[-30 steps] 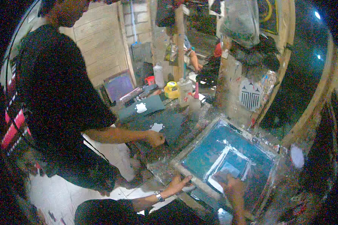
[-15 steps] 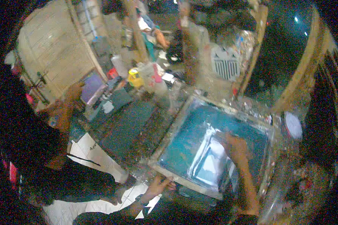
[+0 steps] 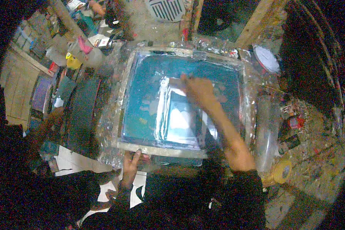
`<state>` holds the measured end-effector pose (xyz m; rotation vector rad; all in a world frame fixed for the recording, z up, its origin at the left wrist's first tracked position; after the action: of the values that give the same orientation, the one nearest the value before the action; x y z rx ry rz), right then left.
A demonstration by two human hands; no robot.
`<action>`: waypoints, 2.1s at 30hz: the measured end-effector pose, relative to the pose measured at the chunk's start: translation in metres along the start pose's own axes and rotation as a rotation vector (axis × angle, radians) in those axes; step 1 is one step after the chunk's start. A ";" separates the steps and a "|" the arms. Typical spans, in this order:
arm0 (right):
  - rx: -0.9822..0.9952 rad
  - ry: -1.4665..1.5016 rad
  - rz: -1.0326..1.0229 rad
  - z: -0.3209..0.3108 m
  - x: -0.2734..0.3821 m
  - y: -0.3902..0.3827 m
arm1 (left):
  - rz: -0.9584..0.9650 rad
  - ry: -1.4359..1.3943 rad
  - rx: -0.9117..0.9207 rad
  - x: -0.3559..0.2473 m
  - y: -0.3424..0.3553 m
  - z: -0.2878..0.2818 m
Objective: The person performs screen printing by placing rectangular fabric pieces under a screen, applying white ink with a squeegee, and lifting the screen to reveal the printed design. The process is repeated for several pieces, including black and pink fabrics.
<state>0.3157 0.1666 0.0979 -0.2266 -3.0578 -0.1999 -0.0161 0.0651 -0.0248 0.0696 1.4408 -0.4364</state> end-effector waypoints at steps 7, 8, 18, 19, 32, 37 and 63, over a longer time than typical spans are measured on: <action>-0.003 0.052 -0.006 0.009 0.055 -0.109 | -0.045 -0.007 -0.080 0.003 -0.009 -0.003; 0.078 0.010 0.000 0.009 0.066 -0.131 | -0.033 0.039 0.006 0.011 -0.006 -0.005; -0.324 0.009 0.136 -0.082 0.090 -0.179 | 0.294 -0.121 -0.109 -0.027 -0.008 -0.005; -0.410 -0.001 0.162 -0.097 0.090 -0.176 | 0.327 -0.129 -0.111 -0.046 -0.012 0.001; -0.426 -0.013 0.205 -0.306 0.055 -0.001 | 0.982 1.297 0.257 -0.110 0.187 0.141; -0.438 0.062 0.275 -0.319 0.021 0.017 | 0.668 0.917 0.322 -0.075 0.154 0.110; -0.429 0.017 0.265 -0.347 0.004 0.072 | 0.816 0.879 -1.219 -0.189 -0.010 -0.332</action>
<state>0.3432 0.1912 0.4504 -0.6405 -2.8876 -0.8302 -0.3449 0.2038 0.1130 -0.1561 2.1287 1.3099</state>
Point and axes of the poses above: each hand's wrist, its own y-axis towards the middle knuckle, its own z-axis out of the palm, x = y × z, the point moved 9 cm from there along y, towards the middle knuckle, and after that the axes turned 12 degrees about z, right-handed, at the moved point
